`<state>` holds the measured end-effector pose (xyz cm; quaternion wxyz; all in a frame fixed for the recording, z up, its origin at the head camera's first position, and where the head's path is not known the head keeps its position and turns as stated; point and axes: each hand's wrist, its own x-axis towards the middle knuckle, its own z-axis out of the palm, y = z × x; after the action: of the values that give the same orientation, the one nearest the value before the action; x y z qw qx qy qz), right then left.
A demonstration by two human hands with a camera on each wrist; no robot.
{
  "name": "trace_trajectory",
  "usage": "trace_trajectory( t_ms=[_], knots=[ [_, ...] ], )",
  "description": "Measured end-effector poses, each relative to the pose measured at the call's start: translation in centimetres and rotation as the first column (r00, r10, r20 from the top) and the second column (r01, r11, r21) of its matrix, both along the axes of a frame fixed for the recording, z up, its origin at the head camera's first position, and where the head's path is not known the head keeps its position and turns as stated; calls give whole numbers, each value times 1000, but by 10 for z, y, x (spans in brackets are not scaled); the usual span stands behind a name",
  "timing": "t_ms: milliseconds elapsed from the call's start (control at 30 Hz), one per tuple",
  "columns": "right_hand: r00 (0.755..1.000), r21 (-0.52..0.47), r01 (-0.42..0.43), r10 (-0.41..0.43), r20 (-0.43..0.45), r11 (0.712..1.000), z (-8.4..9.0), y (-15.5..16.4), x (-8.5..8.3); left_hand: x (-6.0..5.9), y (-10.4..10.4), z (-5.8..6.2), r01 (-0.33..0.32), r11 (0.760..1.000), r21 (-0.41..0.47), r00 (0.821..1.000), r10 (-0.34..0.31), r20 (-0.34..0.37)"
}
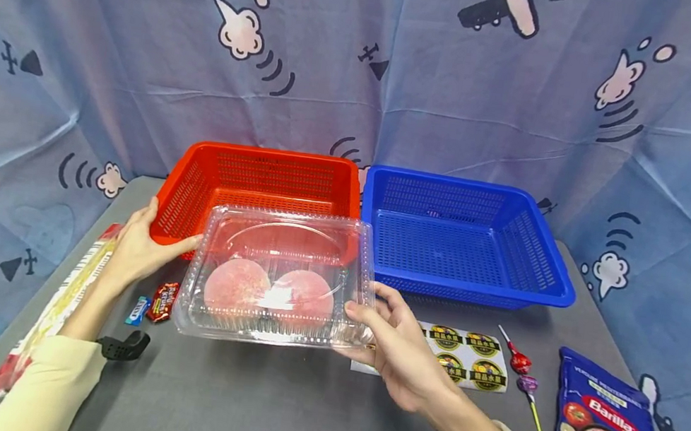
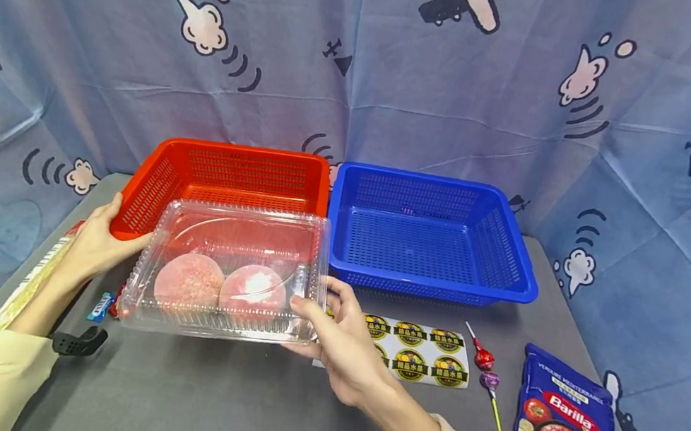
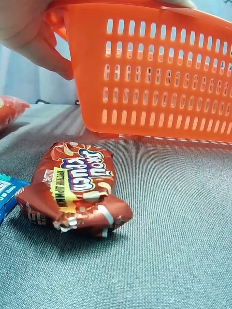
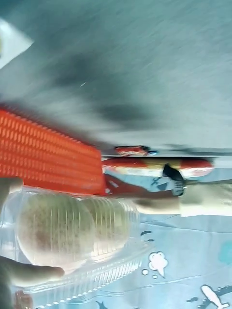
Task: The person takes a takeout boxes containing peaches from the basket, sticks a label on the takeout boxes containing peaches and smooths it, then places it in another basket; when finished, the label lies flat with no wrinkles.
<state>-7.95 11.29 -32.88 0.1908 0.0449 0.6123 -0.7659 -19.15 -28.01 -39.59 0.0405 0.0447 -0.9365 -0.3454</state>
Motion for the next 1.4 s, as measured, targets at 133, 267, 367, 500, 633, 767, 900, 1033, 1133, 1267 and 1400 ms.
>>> trace_trajectory(
  t_ms=[133, 267, 367, 500, 633, 767, 900, 1033, 1133, 1267, 1400],
  knots=[
    [999, -22, -32, 32, 7, 999, -14, 6, 18, 1, 1, 0, -4, 1000, 15, 1000, 4, 11],
    [999, -42, -48, 49, 17, 998, -32, 8, 33, 0, 1, -1, -2, 1000, 17, 1000, 2, 11],
    [999, -36, -34, 35, 41, 999, -46, 7, 40, 1, 0, -2, 0, 1000, 19, 1000, -1, 5],
    [997, -6, -7, 8, 72, 1000, -62, 4, 43, 3, 0, -2, 0, 1000, 29, 1000, 0, 0],
    [997, 4, 18, -18, 72, 1000, -72, 1, 43, 3, 0, -3, -2, 1000, 31, 1000, 2, -4],
    [998, 1, 22, -22, 61, 1000, -79, -1, 42, 3, 0, -3, -2, 1000, 29, 1000, 3, -7],
    [999, 9, 1, -1, 39, 1000, -82, -1, 43, 1, 1, -3, -4, 1000, 27, 1000, 4, -6],
    [999, 125, -20, 24, -37, 992, -83, -3, 44, 1, 1, -3, -5, 1000, 26, 1000, 5, -3],
    [996, 231, -23, 42, -74, 973, -84, -5, 43, 1, 1, -4, -3, 1000, 25, 1000, 3, -1],
    [997, 262, -33, 51, -62, 964, -86, -7, 41, 2, 1, -4, -4, 1000, 24, 1000, 4, 0],
    [997, 268, -36, 53, -57, 963, -88, -8, 39, 3, 2, -3, -13, 1000, 27, 1000, 13, -6]
  ],
)
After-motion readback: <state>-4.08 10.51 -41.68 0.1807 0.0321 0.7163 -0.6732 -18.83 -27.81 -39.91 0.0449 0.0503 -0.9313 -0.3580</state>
